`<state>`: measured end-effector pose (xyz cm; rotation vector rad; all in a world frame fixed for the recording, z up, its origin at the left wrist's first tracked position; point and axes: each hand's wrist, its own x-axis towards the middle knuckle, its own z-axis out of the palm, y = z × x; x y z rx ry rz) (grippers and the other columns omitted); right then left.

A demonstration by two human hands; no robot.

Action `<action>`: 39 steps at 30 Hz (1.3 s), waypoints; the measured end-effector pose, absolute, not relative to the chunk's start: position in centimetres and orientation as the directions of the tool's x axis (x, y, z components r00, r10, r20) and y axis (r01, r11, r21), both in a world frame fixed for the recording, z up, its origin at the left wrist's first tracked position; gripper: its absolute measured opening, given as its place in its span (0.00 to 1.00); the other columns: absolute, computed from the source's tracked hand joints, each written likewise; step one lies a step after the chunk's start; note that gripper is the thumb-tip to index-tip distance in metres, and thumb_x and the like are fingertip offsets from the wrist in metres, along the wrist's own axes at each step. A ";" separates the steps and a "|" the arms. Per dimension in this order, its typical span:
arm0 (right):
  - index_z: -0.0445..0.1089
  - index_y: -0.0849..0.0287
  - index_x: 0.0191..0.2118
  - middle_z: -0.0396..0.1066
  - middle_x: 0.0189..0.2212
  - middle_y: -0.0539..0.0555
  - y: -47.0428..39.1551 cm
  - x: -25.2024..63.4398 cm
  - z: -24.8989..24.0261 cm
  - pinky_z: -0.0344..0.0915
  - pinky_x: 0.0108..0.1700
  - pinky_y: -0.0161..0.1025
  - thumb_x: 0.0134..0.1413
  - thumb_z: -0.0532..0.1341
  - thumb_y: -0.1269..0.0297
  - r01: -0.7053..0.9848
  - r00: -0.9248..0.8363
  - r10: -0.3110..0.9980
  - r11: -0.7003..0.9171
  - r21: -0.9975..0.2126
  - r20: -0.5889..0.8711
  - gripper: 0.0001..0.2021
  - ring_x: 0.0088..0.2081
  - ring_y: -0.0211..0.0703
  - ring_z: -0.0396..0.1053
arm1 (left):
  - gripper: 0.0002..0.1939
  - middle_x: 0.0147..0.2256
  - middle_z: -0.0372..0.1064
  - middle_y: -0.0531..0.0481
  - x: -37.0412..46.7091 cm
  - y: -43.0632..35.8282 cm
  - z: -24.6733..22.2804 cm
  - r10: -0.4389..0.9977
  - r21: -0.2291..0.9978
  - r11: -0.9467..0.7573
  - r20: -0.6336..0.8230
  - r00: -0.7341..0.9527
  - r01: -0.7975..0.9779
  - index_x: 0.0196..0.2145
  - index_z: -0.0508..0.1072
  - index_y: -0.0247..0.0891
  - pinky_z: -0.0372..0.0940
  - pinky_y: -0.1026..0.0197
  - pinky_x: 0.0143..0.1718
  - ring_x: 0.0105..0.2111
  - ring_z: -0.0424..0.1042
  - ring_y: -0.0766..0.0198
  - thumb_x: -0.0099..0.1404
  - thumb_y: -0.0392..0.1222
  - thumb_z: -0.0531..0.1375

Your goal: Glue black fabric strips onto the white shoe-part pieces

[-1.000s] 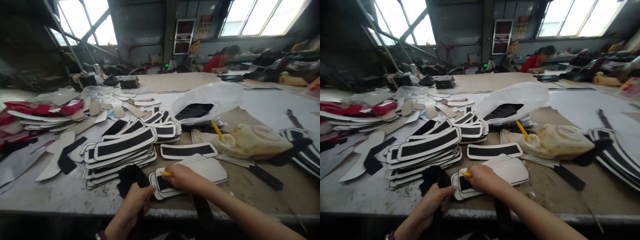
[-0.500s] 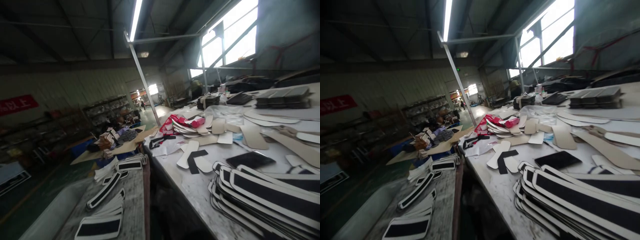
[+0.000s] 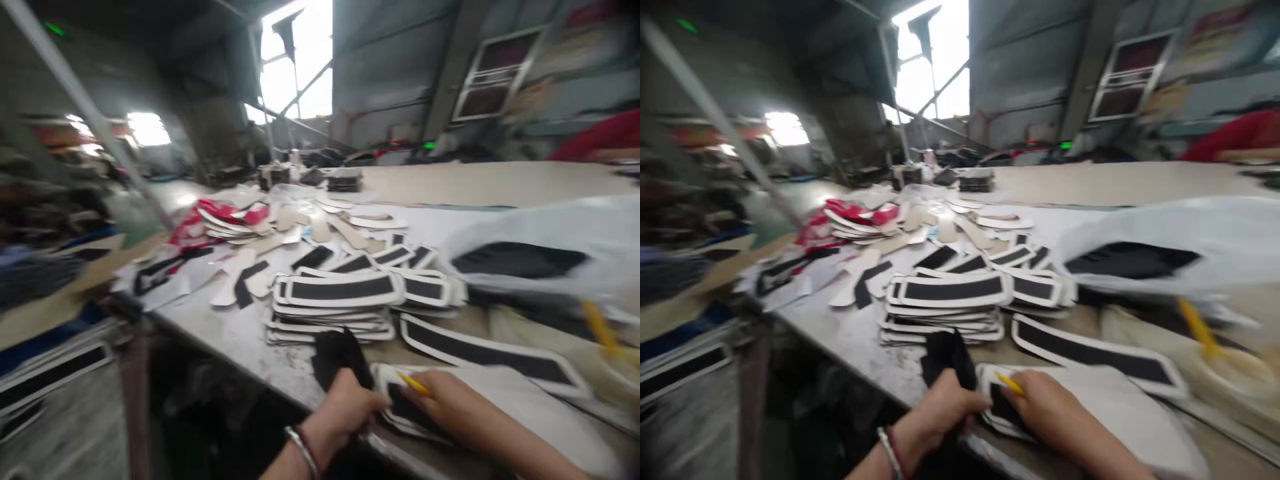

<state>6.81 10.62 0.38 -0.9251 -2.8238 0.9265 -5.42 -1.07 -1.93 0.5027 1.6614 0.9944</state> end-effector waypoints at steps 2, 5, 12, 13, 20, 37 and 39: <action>0.72 0.58 0.26 0.73 0.24 0.56 10.5 9.6 1.8 0.58 0.27 0.37 0.54 0.53 0.63 0.684 -0.724 0.621 0.590 -0.428 -0.300 0.13 0.25 0.44 0.68 | 0.12 0.11 0.54 0.62 -4.8 0.3 -2.5 0.805 0.841 0.532 -0.540 -0.247 -0.104 0.18 0.63 0.34 0.49 0.69 0.14 0.12 0.52 0.74 0.56 0.34 0.60; 0.73 0.60 0.31 0.74 0.29 0.58 10.5 10.0 3.7 0.56 0.29 0.36 0.56 0.52 0.61 0.748 -0.664 0.659 0.575 -0.333 -0.353 0.13 0.30 0.45 0.69 | 0.10 0.10 0.55 0.59 -5.2 0.7 -2.7 0.841 0.865 0.492 -0.502 -0.201 -0.101 0.17 0.63 0.35 0.48 0.67 0.15 0.12 0.52 0.73 0.52 0.36 0.59; 0.73 0.61 0.34 0.74 0.32 0.59 10.5 8.3 2.9 0.55 0.30 0.36 0.56 0.53 0.59 0.721 -0.692 0.612 0.598 -0.349 -0.383 0.14 0.32 0.47 0.70 | 0.13 0.10 0.55 0.56 -5.3 0.1 -2.3 0.829 0.862 0.495 -0.507 -0.236 -0.110 0.14 0.62 0.36 0.47 0.65 0.15 0.12 0.52 0.71 0.47 0.45 0.60; 0.73 0.61 0.34 0.74 0.32 0.61 10.6 8.1 2.5 0.56 0.30 0.37 0.56 0.53 0.59 0.728 -0.685 0.617 0.597 -0.336 -0.387 0.14 0.34 0.49 0.70 | 0.14 0.10 0.55 0.55 -5.3 0.1 -2.3 0.831 0.862 0.495 -0.506 -0.230 -0.109 0.13 0.62 0.36 0.47 0.65 0.16 0.12 0.52 0.71 0.47 0.45 0.60; 0.73 0.61 0.36 0.74 0.35 0.63 10.7 7.8 1.7 0.57 0.33 0.39 0.57 0.52 0.60 0.728 -0.684 0.613 0.603 -0.325 -0.395 0.14 0.37 0.52 0.70 | 0.17 0.10 0.54 0.55 -5.6 0.4 -2.0 0.829 0.853 0.515 -0.521 -0.205 -0.086 0.13 0.61 0.37 0.46 0.66 0.15 0.12 0.52 0.71 0.49 0.48 0.60; 0.73 0.62 0.34 0.74 0.31 0.61 11.3 7.4 2.2 0.55 0.28 0.36 0.55 0.54 0.59 0.732 -0.680 0.589 0.573 -0.368 -0.435 0.14 0.32 0.48 0.70 | 0.15 0.09 0.54 0.55 -5.4 0.6 -1.9 0.790 0.823 0.560 -0.565 -0.237 -0.094 0.13 0.60 0.37 0.47 0.66 0.15 0.11 0.52 0.71 0.48 0.48 0.57; 0.74 0.61 0.35 0.74 0.32 0.62 11.2 7.3 2.0 0.56 0.29 0.37 0.55 0.53 0.60 0.735 -0.677 0.597 0.584 -0.345 -0.431 0.14 0.34 0.51 0.71 | 0.15 0.09 0.55 0.54 -5.5 0.5 -1.9 0.782 0.816 0.571 -0.574 -0.242 -0.092 0.13 0.60 0.37 0.47 0.66 0.15 0.11 0.53 0.71 0.50 0.46 0.57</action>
